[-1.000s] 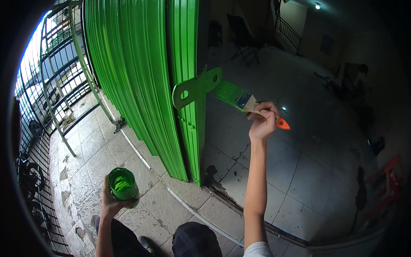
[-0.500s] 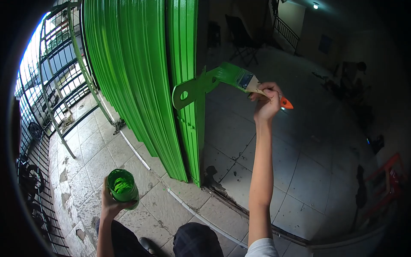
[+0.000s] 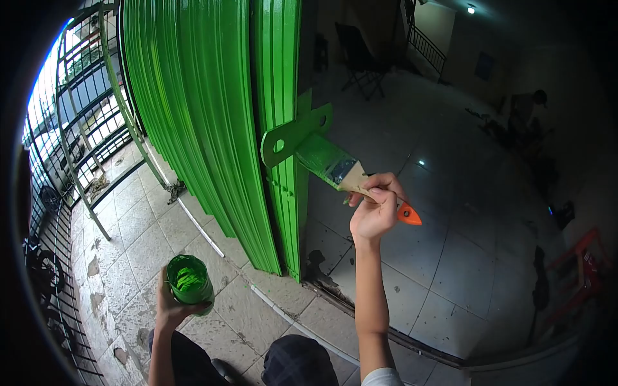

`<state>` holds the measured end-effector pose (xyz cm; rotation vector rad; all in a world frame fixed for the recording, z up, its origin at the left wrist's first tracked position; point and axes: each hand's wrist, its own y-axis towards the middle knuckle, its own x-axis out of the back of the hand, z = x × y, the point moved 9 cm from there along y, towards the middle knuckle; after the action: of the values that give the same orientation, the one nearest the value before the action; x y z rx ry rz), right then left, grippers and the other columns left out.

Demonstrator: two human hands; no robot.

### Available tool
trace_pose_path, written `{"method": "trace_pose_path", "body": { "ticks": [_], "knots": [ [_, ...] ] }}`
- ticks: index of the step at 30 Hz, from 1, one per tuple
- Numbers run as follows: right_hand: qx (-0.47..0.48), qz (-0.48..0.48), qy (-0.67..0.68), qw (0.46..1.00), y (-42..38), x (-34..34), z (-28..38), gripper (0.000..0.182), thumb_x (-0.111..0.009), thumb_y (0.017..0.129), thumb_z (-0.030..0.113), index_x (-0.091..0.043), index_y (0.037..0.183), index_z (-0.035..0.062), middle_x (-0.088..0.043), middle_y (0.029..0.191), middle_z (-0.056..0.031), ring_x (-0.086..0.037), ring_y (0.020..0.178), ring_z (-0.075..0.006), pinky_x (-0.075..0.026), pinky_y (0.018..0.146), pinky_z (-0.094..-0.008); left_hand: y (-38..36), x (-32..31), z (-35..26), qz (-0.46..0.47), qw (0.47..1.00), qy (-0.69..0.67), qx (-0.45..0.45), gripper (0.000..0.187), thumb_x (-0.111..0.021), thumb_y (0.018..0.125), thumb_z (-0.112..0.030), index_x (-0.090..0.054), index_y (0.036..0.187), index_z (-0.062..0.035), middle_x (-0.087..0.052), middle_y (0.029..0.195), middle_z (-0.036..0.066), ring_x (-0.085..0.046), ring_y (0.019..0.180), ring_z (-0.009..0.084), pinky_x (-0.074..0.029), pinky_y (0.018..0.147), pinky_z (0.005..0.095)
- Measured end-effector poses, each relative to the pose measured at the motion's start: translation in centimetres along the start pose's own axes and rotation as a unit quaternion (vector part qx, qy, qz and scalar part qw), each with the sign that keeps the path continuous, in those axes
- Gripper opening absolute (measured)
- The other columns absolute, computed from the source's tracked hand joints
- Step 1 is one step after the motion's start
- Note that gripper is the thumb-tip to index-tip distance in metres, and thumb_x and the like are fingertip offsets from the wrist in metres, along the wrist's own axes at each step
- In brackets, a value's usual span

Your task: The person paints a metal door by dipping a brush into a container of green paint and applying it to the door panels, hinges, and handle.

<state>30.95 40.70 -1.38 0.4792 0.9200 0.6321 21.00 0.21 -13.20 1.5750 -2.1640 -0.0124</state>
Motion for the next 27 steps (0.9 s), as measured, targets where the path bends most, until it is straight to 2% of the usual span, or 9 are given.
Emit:
{"method": "trace_pose_path", "body": {
  "ticks": [4, 10, 13, 15, 18, 19, 21, 24, 27],
  "knots": [
    [-0.052, -0.003, -0.031, 0.998, 1.4, -0.7, 1.0, 0.014, -0.043, 0.069, 0.015, -0.049, 0.067, 0.0035, -0.052, 0.062, -0.0056, -0.045, 0.04, -0.0154, -0.037, 0.039, -0.0265, 0.4, -0.1, 0.8, 0.004, 1.0, 0.002, -0.009, 0.085, -0.089, 0.048, -0.014, -0.043, 0.119, -0.0026, -0.059, 0.109, 0.011, -0.059, 0.101, 0.0208, -0.048, 0.09, 0.0337],
    [0.058, 0.048, -0.005, 0.997, 5.9, -7.1, 6.9, 0.015, -0.043, 0.073, 0.009, -0.054, 0.07, -0.0022, -0.058, 0.071, -0.0117, -0.053, 0.044, -0.0191, -0.043, 0.042, -0.0271, 1.2, -1.3, 2.6, 0.022, 0.999, -0.042, 0.002, 0.084, -0.09, 0.05, -0.016, -0.043, 0.119, -0.0018, -0.059, 0.109, 0.012, -0.059, 0.101, 0.0201, -0.048, 0.09, 0.0333],
    [0.091, 0.005, 0.049, 0.995, 5.6, -6.4, 7.8, 0.017, -0.042, 0.073, 0.011, -0.053, 0.074, -0.0015, -0.057, 0.071, -0.0106, -0.054, 0.046, -0.0194, -0.044, 0.045, -0.0276, 1.6, -1.4, 2.3, 0.021, 0.999, -0.03, 0.004, 0.084, -0.09, 0.051, -0.016, -0.043, 0.119, -0.0017, -0.059, 0.109, 0.012, -0.059, 0.101, 0.0199, -0.048, 0.09, 0.0333],
    [0.054, 0.036, 0.021, 0.998, 4.8, -5.8, 5.2, 0.017, -0.042, 0.072, 0.011, -0.053, 0.074, -0.0012, -0.056, 0.07, -0.01, -0.054, 0.046, -0.0194, -0.044, 0.044, -0.0279, 1.7, -1.8, 3.0, 0.028, 0.997, -0.066, 0.005, 0.084, -0.089, 0.051, -0.016, -0.043, 0.119, -0.0016, -0.059, 0.109, 0.012, -0.059, 0.101, 0.0198, -0.047, 0.09, 0.0333],
    [-0.005, -0.021, -0.002, 1.0, 1.5, -2.5, 2.2, 0.015, -0.043, 0.069, 0.012, -0.051, 0.069, -0.0008, -0.053, 0.065, -0.0109, -0.049, 0.042, -0.0194, -0.042, 0.042, -0.0279, 2.1, -2.2, 2.9, 0.04, 0.996, -0.08, -0.001, 0.084, -0.089, 0.051, -0.015, -0.043, 0.119, -0.0016, -0.059, 0.11, 0.012, -0.058, 0.102, 0.0198, -0.047, 0.091, 0.0336],
    [-0.028, -0.03, -0.037, 0.998, 0.3, -1.6, 1.6, 0.013, -0.042, 0.07, 0.015, -0.048, 0.068, 0.0043, -0.048, 0.059, -0.0056, -0.045, 0.04, -0.0158, -0.038, 0.04, -0.0277, 2.1, -2.3, 2.8, 0.045, 0.996, -0.079, -0.004, 0.084, -0.089, 0.051, -0.015, -0.043, 0.119, -0.0016, -0.059, 0.11, 0.012, -0.058, 0.103, 0.0197, -0.047, 0.091, 0.0338],
    [-0.074, -0.043, -0.061, 0.994, -1.6, 0.4, 0.9, 0.014, -0.042, 0.07, 0.016, -0.048, 0.066, 0.0041, -0.047, 0.057, -0.0053, -0.044, 0.039, -0.0155, -0.037, 0.038, -0.0267, 2.1, -2.3, 2.8, 0.044, 0.996, -0.075, -0.003, 0.084, -0.09, 0.051, -0.015, -0.043, 0.12, -0.0016, -0.058, 0.11, 0.011, -0.058, 0.103, 0.0194, -0.046, 0.092, 0.0335],
    [-0.091, -0.033, -0.06, 0.994, -1.0, 0.2, 0.6, 0.015, -0.043, 0.069, 0.012, -0.051, 0.065, -0.0001, -0.053, 0.063, -0.0093, -0.047, 0.04, -0.0178, -0.039, 0.038, -0.027, 2.3, -2.5, 3.5, 0.047, 0.994, -0.1, 0.004, 0.084, -0.09, 0.05, -0.014, -0.043, 0.119, -0.0017, -0.058, 0.11, 0.011, -0.057, 0.103, 0.019, -0.046, 0.092, 0.0329],
    [-0.027, 0.002, -0.069, 0.997, 2.4, -4.3, 3.5, 0.014, -0.044, 0.072, 0.008, -0.053, 0.066, -0.0008, -0.057, 0.066, -0.0102, -0.049, 0.041, -0.0168, -0.039, 0.039, -0.0251, 2.3, -2.5, 4.2, 0.054, 0.994, -0.095, 0.008, 0.084, -0.09, 0.049, -0.013, -0.044, 0.118, -0.0027, -0.057, 0.109, 0.009, -0.056, 0.102, 0.0184, -0.045, 0.092, 0.0326]
  ]
}}
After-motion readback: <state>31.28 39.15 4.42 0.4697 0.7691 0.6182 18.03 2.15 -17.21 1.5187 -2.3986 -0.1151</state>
